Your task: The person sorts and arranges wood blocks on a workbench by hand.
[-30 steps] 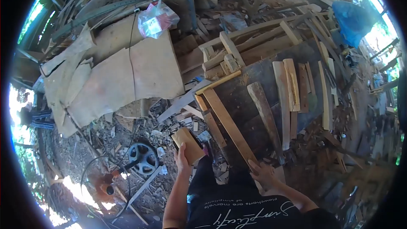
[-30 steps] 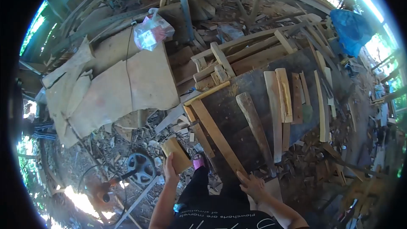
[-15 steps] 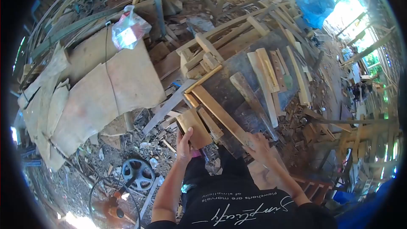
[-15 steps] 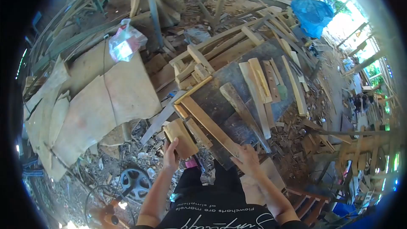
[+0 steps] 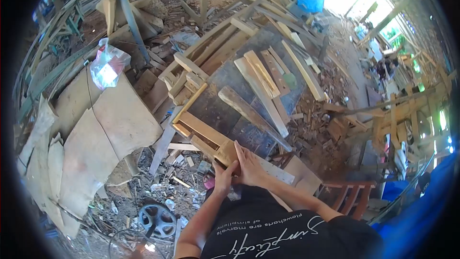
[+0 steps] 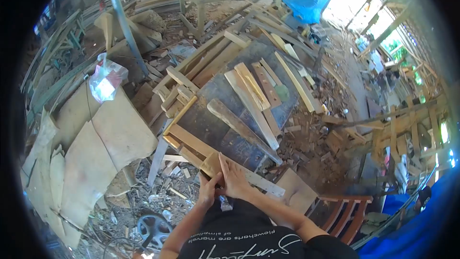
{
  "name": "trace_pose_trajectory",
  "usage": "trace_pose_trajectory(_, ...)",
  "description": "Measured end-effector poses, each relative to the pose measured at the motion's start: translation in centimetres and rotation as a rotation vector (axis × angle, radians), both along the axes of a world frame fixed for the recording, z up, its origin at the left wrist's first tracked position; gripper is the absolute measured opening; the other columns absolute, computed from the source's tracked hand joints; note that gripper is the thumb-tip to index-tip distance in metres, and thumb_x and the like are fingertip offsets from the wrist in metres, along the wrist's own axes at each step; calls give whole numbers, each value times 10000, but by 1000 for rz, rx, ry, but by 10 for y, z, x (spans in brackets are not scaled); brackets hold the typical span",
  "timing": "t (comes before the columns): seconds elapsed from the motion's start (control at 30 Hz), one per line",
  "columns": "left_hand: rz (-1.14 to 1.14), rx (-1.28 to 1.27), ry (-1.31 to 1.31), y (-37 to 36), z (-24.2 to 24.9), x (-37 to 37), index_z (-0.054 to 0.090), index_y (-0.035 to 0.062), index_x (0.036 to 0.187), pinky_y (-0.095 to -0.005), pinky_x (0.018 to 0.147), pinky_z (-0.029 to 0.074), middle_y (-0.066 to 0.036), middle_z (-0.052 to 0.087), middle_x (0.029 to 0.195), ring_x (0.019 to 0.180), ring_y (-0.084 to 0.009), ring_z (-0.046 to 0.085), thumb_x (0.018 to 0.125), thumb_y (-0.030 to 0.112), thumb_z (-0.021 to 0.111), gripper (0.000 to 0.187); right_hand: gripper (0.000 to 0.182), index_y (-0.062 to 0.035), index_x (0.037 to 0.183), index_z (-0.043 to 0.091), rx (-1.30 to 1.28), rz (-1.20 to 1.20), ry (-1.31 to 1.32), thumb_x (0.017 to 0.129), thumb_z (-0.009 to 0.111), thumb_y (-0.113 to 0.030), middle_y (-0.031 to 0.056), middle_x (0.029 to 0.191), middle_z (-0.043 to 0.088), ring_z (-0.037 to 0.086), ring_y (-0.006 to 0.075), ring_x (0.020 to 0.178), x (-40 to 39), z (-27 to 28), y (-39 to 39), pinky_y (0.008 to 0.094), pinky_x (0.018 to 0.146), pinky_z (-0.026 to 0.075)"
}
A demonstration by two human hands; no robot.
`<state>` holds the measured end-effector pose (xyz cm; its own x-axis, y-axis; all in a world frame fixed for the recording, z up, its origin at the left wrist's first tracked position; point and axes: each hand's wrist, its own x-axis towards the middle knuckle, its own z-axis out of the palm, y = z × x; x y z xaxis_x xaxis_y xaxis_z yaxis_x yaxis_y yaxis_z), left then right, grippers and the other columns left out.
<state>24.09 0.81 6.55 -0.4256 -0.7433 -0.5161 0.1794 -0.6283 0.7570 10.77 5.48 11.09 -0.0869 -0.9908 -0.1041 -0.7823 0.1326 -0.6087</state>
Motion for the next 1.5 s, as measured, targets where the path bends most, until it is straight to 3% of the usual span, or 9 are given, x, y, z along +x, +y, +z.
trace_pose_trajectory(0.27,-343,-69,2,-31,41,-28,261,14,1464,-363,944,516,-174,480,1345,1190,-247,556,986,436,613,728,1290,-90,1612,55,-115,-279,-213,665,892,-347,280,1278,498,521,463,1142,-45,1,1,509,1010,425)
trace_pose_trajectory(0.4,-400,36,201,-47,32,-43,247,46,1516,-353,930,524,-135,494,1355,1115,-222,611,1012,553,501,758,1228,-52,1606,69,-244,-260,-390,715,863,-340,311,1418,431,440,453,1326,-57,-7,-7,434,1111,366)
trace_pose_trajectory(0.47,-413,1,265,-56,27,-55,226,52,1533,-351,929,520,-122,492,1370,1105,-212,613,1012,575,480,781,1179,-70,1615,50,-140,-278,-452,751,852,-117,207,1574,299,312,287,1452,-53,6,-13,382,1172,287)
trace_pose_trajectory(0.53,-444,70,210,-69,36,-64,342,117,1510,-356,929,513,-111,570,1327,1120,-200,628,1029,562,457,666,1172,-85,1618,26,-51,-373,-755,756,820,-53,203,1591,275,286,267,1462,-52,38,-24,366,1177,279)
trace_pose_trajectory(0.77,-608,-141,258,-85,51,-73,146,52,1556,-382,1095,410,-201,355,1502,1366,-272,435,975,671,463,906,1224,-28,1603,3,-159,-363,-606,744,855,-212,252,1544,333,368,338,1426,-61,41,-28,375,1166,302)
trace_pose_trajectory(1.0,-600,11,342,-78,39,-45,122,70,1573,-402,1101,399,-178,386,1492,1355,-277,453,992,651,446,884,1201,-36,1605,8,-158,-424,-331,775,831,-309,258,1547,321,335,355,1444,-24,24,-19,405,1188,261)
trace_pose_trajectory(1.13,-589,127,219,-62,25,-22,327,50,1520,-430,1038,452,-146,559,1378,1242,-254,575,1040,579,397,718,1114,-85,1619,57,-149,-337,-432,819,808,-276,192,1583,305,321,289,1458,-29,10,-3,394,1179,271)
trace_pose_trajectory(1.2,-669,184,300,-57,18,0,358,61,1507,-415,1017,463,-136,563,1378,1197,-233,601,1040,557,421,684,1043,-120,1626,89,-85,-504,-1032,849,782,-177,105,1593,313,333,204,1440,-29,17,10,353,1156,299)
trace_pose_trajectory(1.5,-543,214,-22,-32,-56,72,630,58,1265,-286,825,507,-59,699,1106,962,-117,649,1021,344,581,379,1012,-173,1628,147,-154,-681,-728,839,773,-75,38,1531,407,506,143,1245,-95,-18,59,303,993,450)
